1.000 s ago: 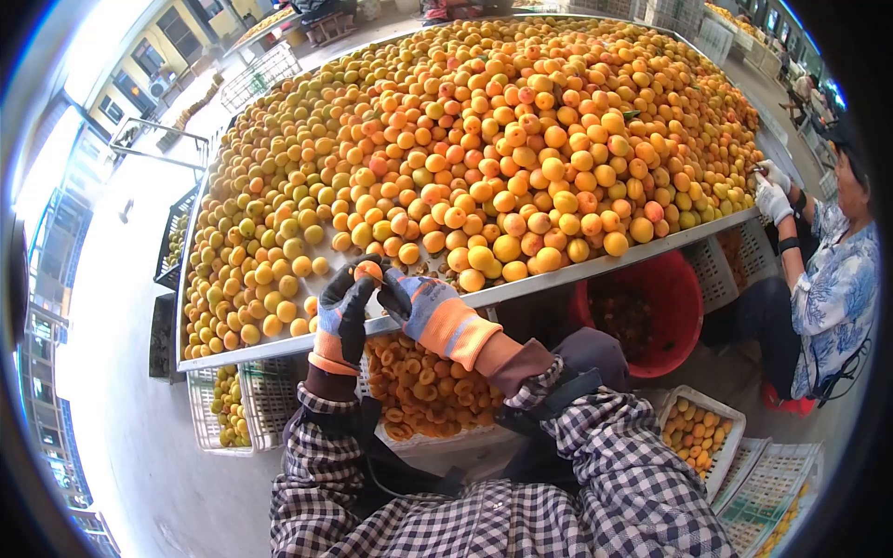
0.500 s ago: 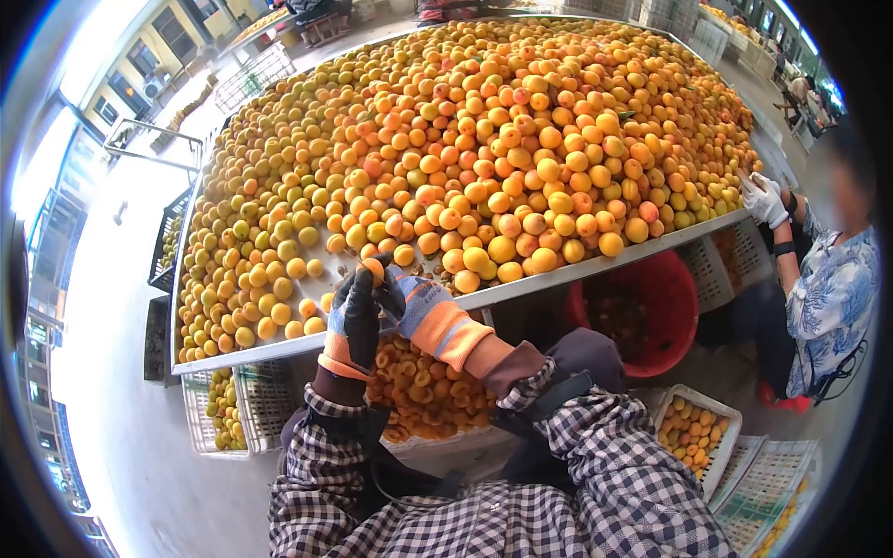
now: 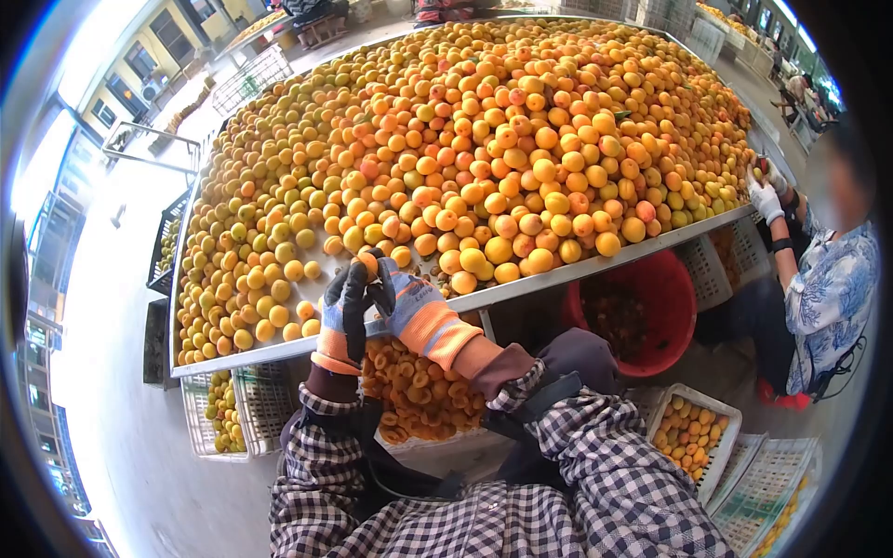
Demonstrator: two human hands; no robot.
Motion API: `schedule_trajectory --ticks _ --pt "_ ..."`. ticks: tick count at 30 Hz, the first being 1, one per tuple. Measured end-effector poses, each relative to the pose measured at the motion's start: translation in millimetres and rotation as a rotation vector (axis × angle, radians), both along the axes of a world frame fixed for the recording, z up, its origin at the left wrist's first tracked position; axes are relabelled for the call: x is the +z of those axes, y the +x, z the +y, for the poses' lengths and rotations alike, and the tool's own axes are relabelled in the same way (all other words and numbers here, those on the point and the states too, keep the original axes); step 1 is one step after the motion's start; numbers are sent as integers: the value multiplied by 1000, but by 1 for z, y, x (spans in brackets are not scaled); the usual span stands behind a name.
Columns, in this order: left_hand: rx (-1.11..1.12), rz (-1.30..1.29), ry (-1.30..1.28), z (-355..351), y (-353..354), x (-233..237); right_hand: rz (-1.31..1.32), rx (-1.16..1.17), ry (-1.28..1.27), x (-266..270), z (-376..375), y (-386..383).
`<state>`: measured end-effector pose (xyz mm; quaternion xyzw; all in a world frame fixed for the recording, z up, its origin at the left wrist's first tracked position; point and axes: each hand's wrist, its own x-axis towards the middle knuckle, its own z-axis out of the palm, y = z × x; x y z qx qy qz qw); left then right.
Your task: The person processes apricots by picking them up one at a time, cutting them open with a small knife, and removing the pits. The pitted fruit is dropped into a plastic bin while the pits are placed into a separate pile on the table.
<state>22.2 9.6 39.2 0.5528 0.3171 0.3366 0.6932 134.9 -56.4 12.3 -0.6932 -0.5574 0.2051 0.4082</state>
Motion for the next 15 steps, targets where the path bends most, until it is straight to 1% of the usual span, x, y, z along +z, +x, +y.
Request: schedule_trajectory --ticks 1,2,3,5,6,7,9,10,11,13,14,15 --pt "-23 73 86 5 -4 1 -3 3 1 6 -2 1" --pt "100 83 228 14 -4 -20 -39 9 -46 11 -4 1" --pt "101 84 229 14 -5 -16 -72 14 -93 16 -6 0" --pt "113 192 299 11 -6 -9 -56 22 -133 27 -9 4" --pt "120 184 215 8 -4 -5 -44 26 -170 30 -10 6" --pt "122 183 214 8 -4 -9 -46 28 -171 31 -12 6" --pt "58 118 432 8 -1 -15 25 -60 -10 32 -16 8" --pt "21 77 334 7 0 -12 69 8 26 39 -20 9" --pt "20 77 333 6 -1 -7 68 7 24 36 -19 10" --pt "-14 75 339 6 -5 2 119 124 199 20 -14 11" --pt "9 10 301 1 -6 6 90 133 263 13 -12 12" --pt "9 11 301 -1 -6 10 90 133 263 15 -12 12"
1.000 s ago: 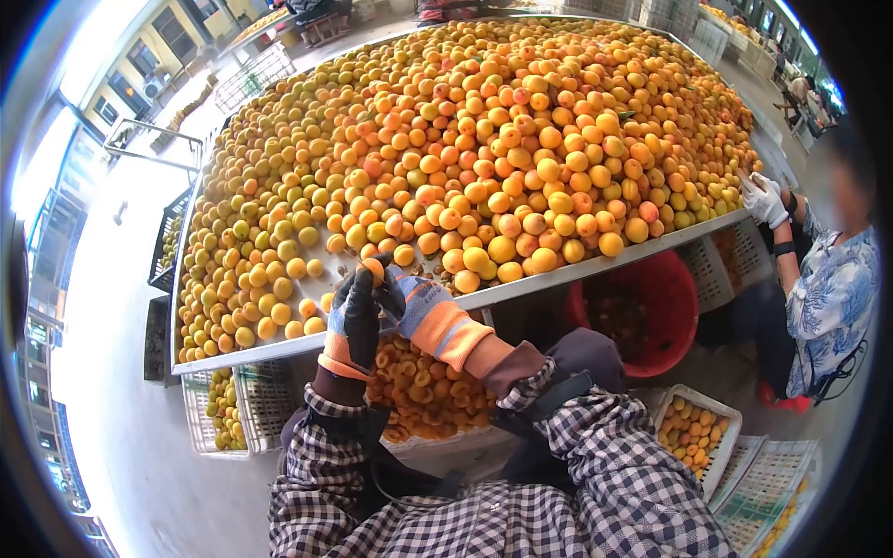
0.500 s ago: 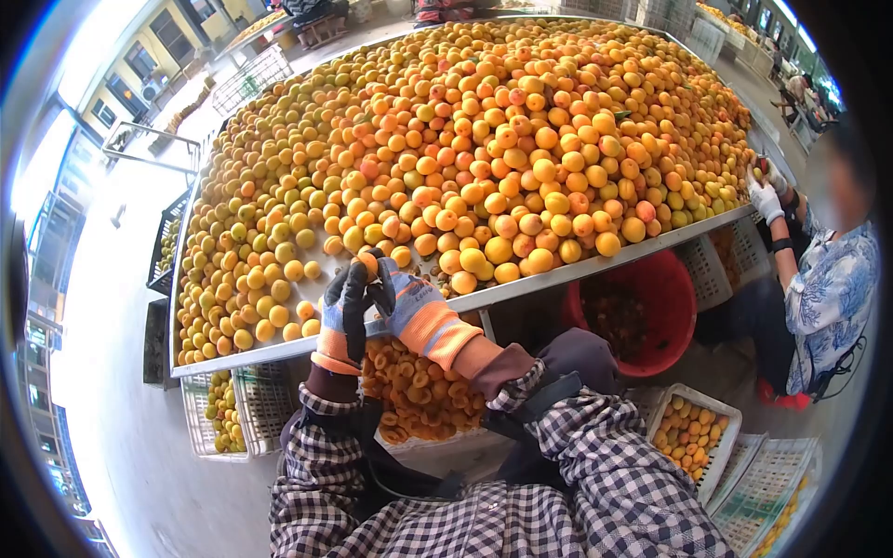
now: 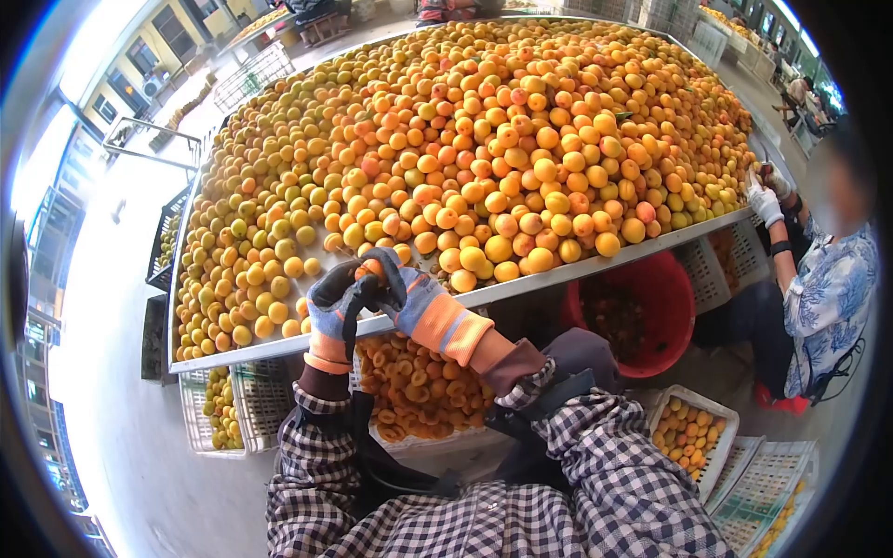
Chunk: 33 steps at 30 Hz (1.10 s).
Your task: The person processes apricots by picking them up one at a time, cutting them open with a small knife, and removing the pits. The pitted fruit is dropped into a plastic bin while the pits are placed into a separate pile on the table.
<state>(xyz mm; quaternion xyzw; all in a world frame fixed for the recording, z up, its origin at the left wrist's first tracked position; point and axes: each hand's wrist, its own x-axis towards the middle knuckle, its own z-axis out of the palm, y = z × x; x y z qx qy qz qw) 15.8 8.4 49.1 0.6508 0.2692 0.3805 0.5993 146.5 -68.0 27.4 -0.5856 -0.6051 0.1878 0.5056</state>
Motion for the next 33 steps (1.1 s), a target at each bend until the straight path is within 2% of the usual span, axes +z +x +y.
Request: schedule_trajectory --ticks 2,3,5,6,8,9,12,13,16,18,20,21,22,24,26,27,28,30,33 --pt "-14 0 56 -3 -1 4 82 34 206 4 3 0" --pt "-14 -1 55 -4 -1 3 81 34 204 0 5 1" --pt "-96 -68 -150 -7 -2 2 466 175 152 -12 10 3" --pt "-96 -69 -150 -6 -2 0 464 176 153 -5 9 5" --pt "-124 -162 -345 -6 1 -7 778 214 -244 14 3 15" --pt "-137 -173 -363 -8 2 -3 860 222 -220 11 6 17" --pt "-141 -131 -414 -12 4 10 737 131 -184 3 7 23" --pt "-139 -133 -414 -13 5 10 753 91 -53 -1 9 17" --pt "-96 -123 -325 -9 5 2 775 101 -21 1 3 14" --pt "-57 -180 -428 -1 2 -8 724 83 65 11 1 14" --pt "-20 -191 -436 6 -7 -6 641 334 -112 31 -15 21" --pt "-25 -128 -355 9 -10 -4 506 425 -279 39 -23 22" --pt "-32 -64 -272 10 -11 -1 506 589 -336 47 -27 20" --pt "-38 -45 -258 5 -10 3 301 435 -433 48 -29 33" --pt "-109 -45 -305 0 -8 2 297 209 10 48 -17 39" --pt "-133 -25 -303 -1 -5 -1 321 59 151 48 -9 40" --pt "-144 -24 -307 -4 -1 -3 731 80 153 50 -7 40" --pt "-155 80 -305 -11 8 -6 959 25 320 52 1 36" --pt "-183 81 -347 -15 13 -15 970 -10 466 50 17 32"
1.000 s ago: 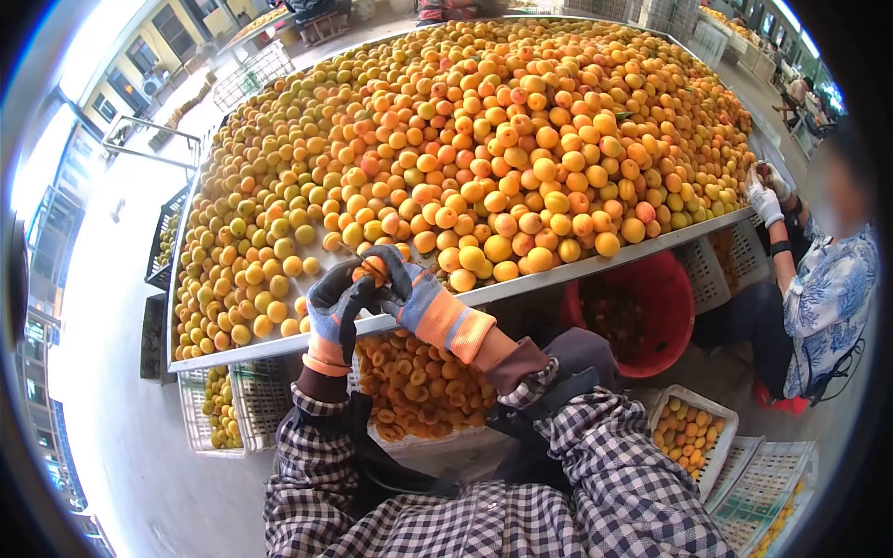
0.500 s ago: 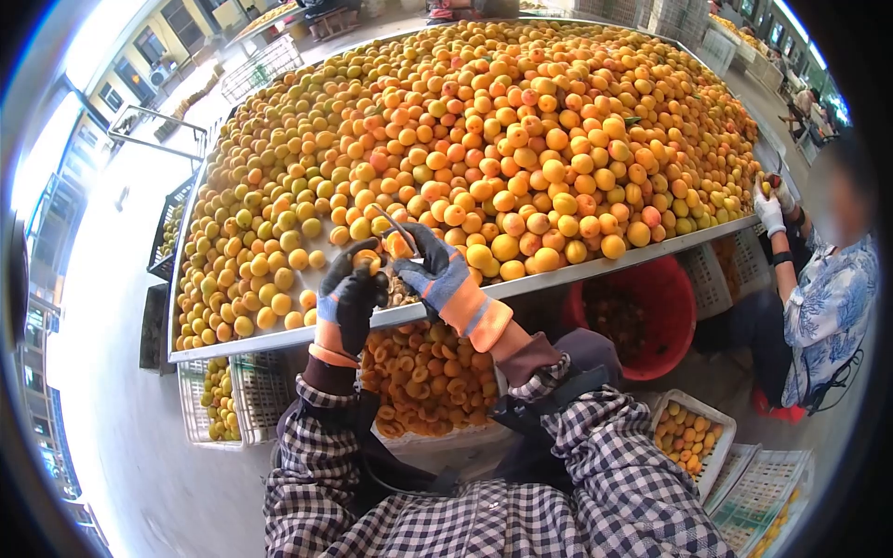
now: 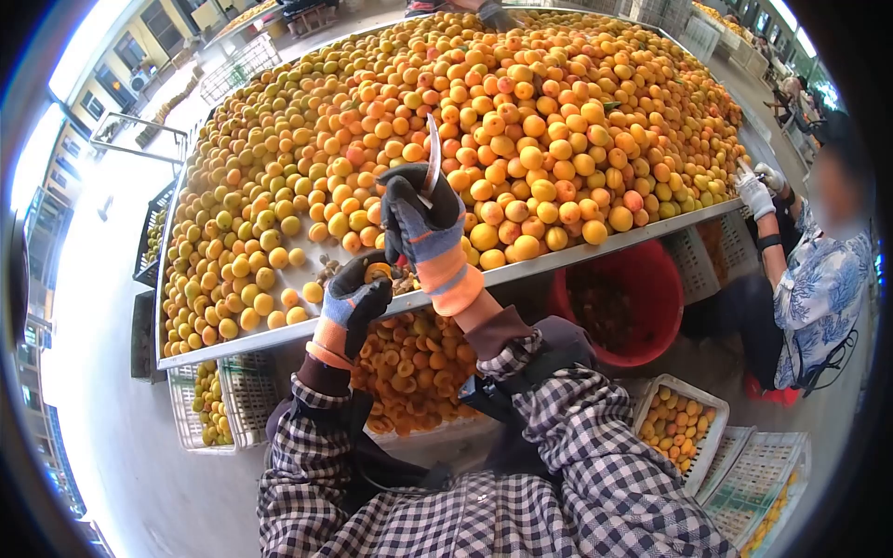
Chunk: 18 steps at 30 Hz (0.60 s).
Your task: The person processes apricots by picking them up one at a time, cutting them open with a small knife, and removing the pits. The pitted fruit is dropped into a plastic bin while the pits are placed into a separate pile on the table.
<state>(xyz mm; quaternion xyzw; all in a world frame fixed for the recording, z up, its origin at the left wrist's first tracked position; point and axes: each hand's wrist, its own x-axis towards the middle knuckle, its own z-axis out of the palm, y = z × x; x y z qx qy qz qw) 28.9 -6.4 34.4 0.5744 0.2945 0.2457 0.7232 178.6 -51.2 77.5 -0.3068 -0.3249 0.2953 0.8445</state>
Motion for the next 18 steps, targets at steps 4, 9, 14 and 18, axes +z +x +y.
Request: schedule_trajectory --ticks 4,9,14,18 --pt "2 -18 -19 -1 -1 -6 -106 -110 20 -1 8 -9" --pt "24 -26 1 -2 3 -10 -144 -80 -8 -3 7 -17" --pt "79 111 434 -3 12 -26 124 -136 2 -12 21 -13" --pt "112 81 572 -5 17 -24 379 -65 -111 -20 25 -7"
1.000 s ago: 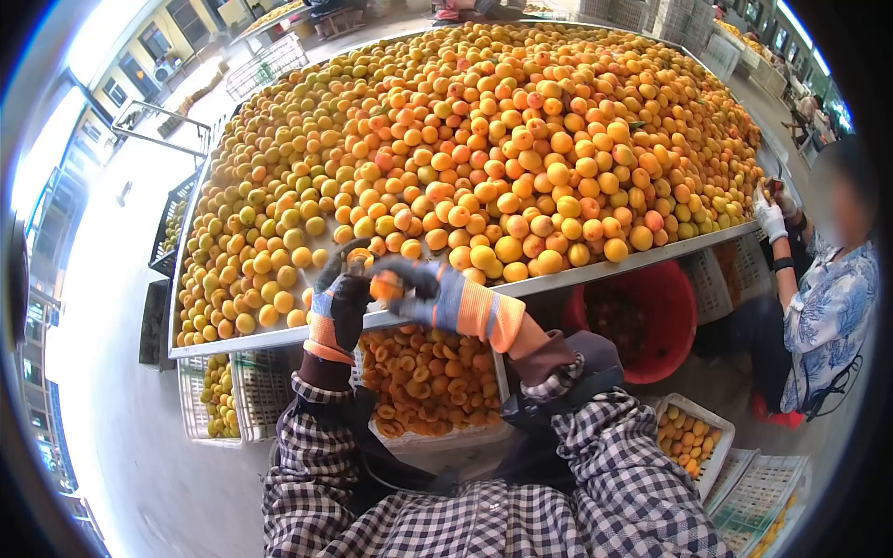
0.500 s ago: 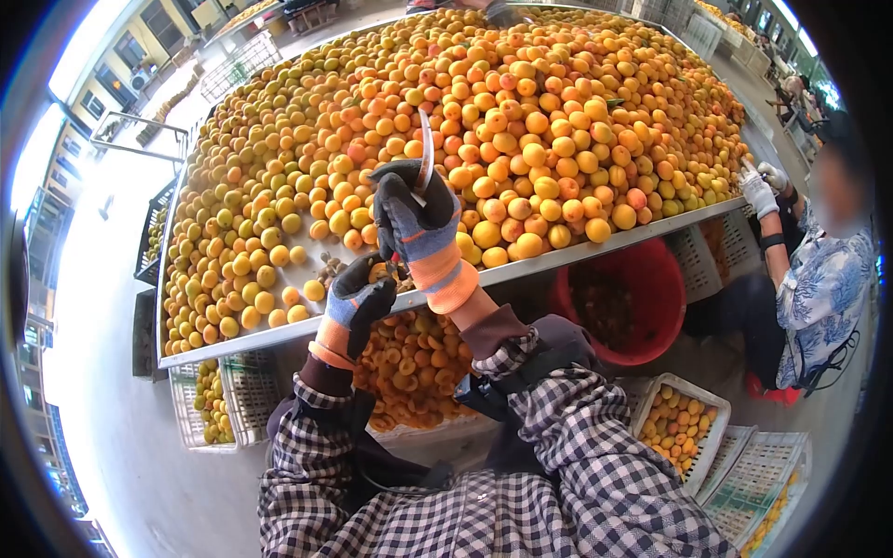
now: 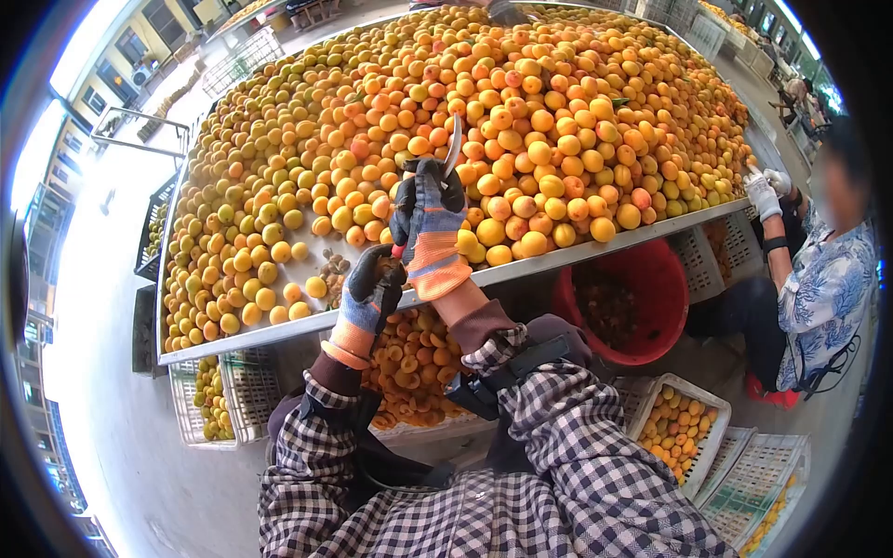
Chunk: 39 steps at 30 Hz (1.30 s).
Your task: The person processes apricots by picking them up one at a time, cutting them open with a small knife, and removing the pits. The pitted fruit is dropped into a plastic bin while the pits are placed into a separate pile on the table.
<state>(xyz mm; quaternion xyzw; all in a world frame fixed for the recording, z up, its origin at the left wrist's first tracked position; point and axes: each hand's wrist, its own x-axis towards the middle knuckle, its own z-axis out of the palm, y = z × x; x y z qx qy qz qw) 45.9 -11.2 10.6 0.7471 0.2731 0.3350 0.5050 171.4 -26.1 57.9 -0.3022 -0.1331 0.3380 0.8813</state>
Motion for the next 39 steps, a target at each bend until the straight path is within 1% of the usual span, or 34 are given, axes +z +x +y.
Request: schedule_trajectory --ticks 1,3,4,5,6,7,8,9,10,11,13,14,15,16,17,18,19,20,21,22,23,26,28,29,31,32,33,35,36,37,38,39 --pt "-1 3 -1 1 2 0 3 -1 -1 -1 0 1" --pt "-23 3 203 8 1 -4 221 18 -141 -4 2 1" --pt "-23 5 205 11 -1 -4 225 -20 -192 -4 4 0" --pt "-14 63 121 15 -2 -3 226 -21 -189 -3 6 1" --pt "-7 121 35 17 -2 -3 172 -59 -130 -3 9 3" --pt "-10 121 36 18 -2 -6 118 -97 -72 -3 11 5" --pt "83 87 27 19 -3 -11 63 -146 -24 -1 12 10" --pt "176 50 22 23 -4 -19 64 -145 -19 1 12 13" --pt "174 203 -21 35 -7 -23 -18 -161 -57 3 11 17" --pt "171 198 -18 41 -13 -30 -104 -181 -94 4 11 20" --pt "263 507 208 42 -15 -17 -211 -179 -142 -8 22 27" --pt "247 486 83 49 -16 -27 -269 -92 -242 -16 20 31" --pt "249 486 82 50 -21 -26 -324 -2 -342 -20 17 34" --pt "179 362 75 50 -27 -26 -326 1 -342 -27 18 35" --pt "108 238 71 52 -33 -26 -697 3 -505 -35 20 35" --pt "-30 276 251 52 -41 -12 -1070 2 -662 -41 22 35" --pt "-29 286 244 39 -49 13 -1062 11 -666 -39 17 28" --pt "-140 349 -22 27 -51 43 -1260 106 -826 -33 15 22" --pt "-250 407 -291 20 -54 57 -1454 207 -988 -30 13 18" --pt "-371 290 -215 20 -58 50 -1570 253 -1021 -35 14 16" --pt "-470 211 -37 20 -61 42 -1659 315 -1135 -54 26 13" --pt "-316 211 -68 21 -59 47 -1676 270 -1133 -62 23 6" --pt "-186 144 -46 33 -56 36 -1695 271 -1121 -46 25 12" --pt "-175 142 -46 35 -56 32 -1686 160 -1048 -42 21 12" --pt "22 149 68 43 -57 18 -1400 252 -913 -26 15 13" --pt "83 189 113 46 -57 10 -1249 266 -765 -31 15 15" --pt "93 186 114 45 -54 13 -1049 273 -499 -33 18 10" --pt "141 -86 -383 37 -41 18 -937 182 -255 -39 12 3" --pt "88 -199 -451 34 -36 19 -876 184 -223 -41 10 -3" --pt "87 -237 -506 32 -32 20 -886 163 -249 -39 5 -12" --pt "96 -289 -450 35 -27 5 -906 183 -254 -43 2 -20" --pt "105 -340 -396 35 -23 2 -925 204 -260 -41 0 -25"
